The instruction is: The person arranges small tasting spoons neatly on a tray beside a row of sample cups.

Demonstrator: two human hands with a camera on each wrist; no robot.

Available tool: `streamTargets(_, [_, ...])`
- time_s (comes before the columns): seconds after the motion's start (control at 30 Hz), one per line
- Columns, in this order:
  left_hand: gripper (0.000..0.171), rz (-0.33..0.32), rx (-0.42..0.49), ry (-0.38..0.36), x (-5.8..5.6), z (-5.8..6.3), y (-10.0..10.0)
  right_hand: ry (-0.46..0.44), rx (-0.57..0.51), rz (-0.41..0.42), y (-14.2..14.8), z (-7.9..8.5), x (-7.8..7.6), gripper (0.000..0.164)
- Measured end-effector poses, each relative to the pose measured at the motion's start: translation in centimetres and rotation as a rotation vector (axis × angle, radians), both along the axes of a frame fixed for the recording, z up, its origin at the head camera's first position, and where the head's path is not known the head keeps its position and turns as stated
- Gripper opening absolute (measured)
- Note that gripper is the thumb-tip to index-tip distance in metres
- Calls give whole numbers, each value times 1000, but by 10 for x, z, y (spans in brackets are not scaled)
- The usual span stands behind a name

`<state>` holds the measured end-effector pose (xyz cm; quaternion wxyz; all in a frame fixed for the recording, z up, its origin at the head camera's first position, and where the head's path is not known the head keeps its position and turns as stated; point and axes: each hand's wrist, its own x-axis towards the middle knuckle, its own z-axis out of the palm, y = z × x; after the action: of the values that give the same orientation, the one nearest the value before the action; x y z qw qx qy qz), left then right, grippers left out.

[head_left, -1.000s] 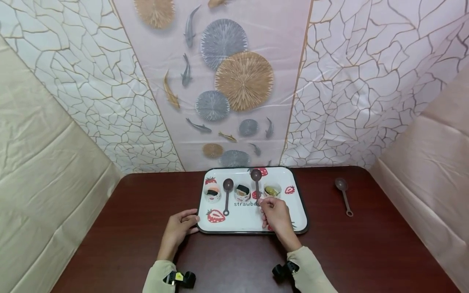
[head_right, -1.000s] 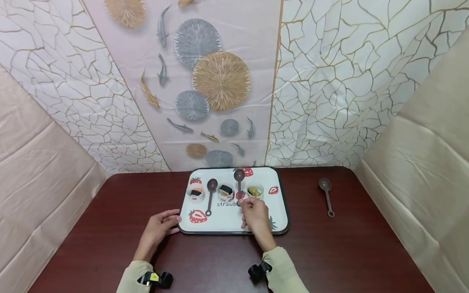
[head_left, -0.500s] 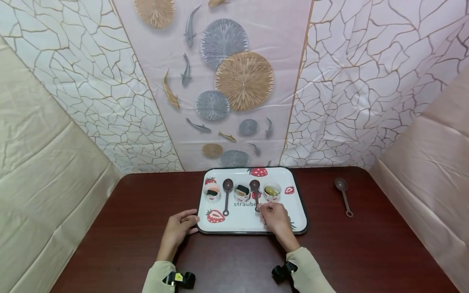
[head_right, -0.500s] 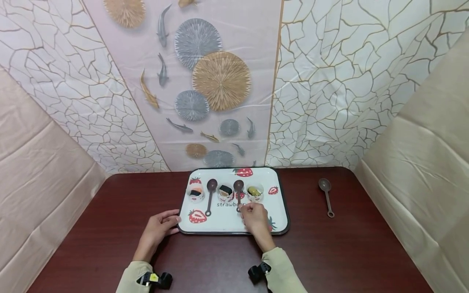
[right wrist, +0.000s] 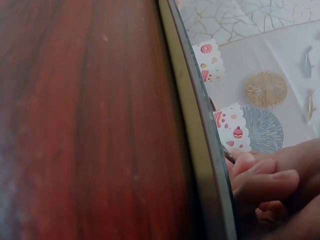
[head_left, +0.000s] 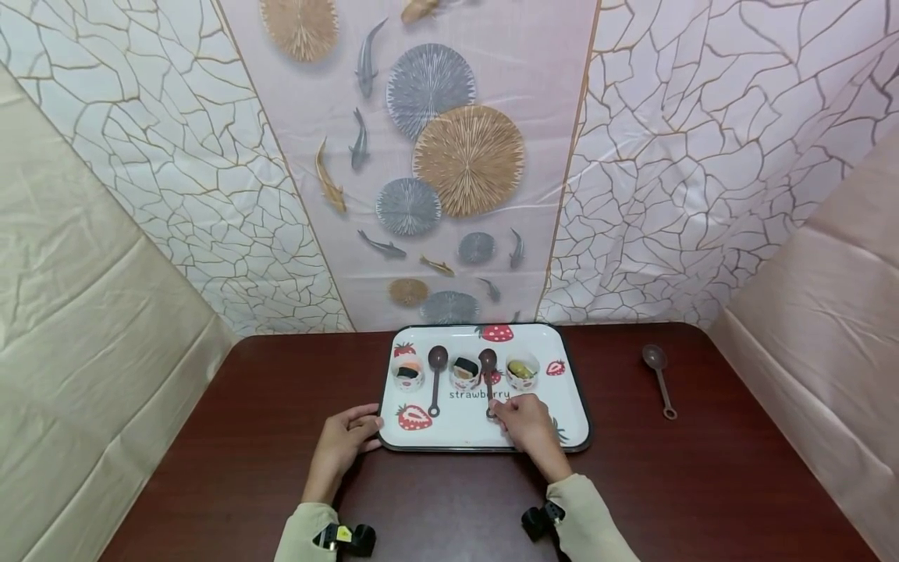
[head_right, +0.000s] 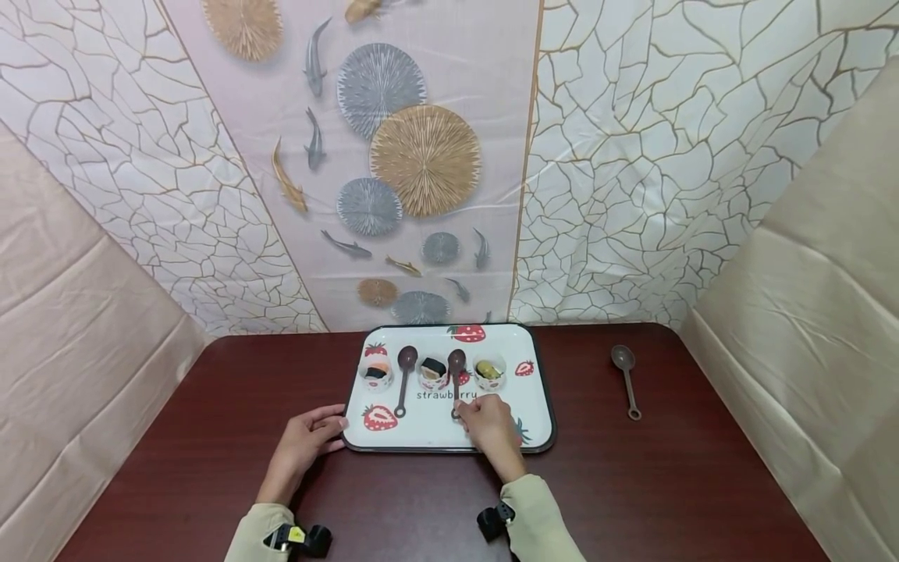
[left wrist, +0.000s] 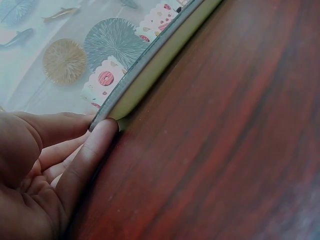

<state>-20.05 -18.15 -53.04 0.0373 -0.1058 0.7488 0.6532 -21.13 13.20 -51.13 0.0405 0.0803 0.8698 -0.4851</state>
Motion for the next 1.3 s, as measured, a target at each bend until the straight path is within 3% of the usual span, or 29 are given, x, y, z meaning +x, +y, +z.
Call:
streamTargets(0.9, [36,15,11,12,0,-3,-4,25,-22,-13,-1,4,-5,39])
streamTargets(1.3, [36,9,9,10,-2,-3,-1,93,102,-4,21,41,9,24])
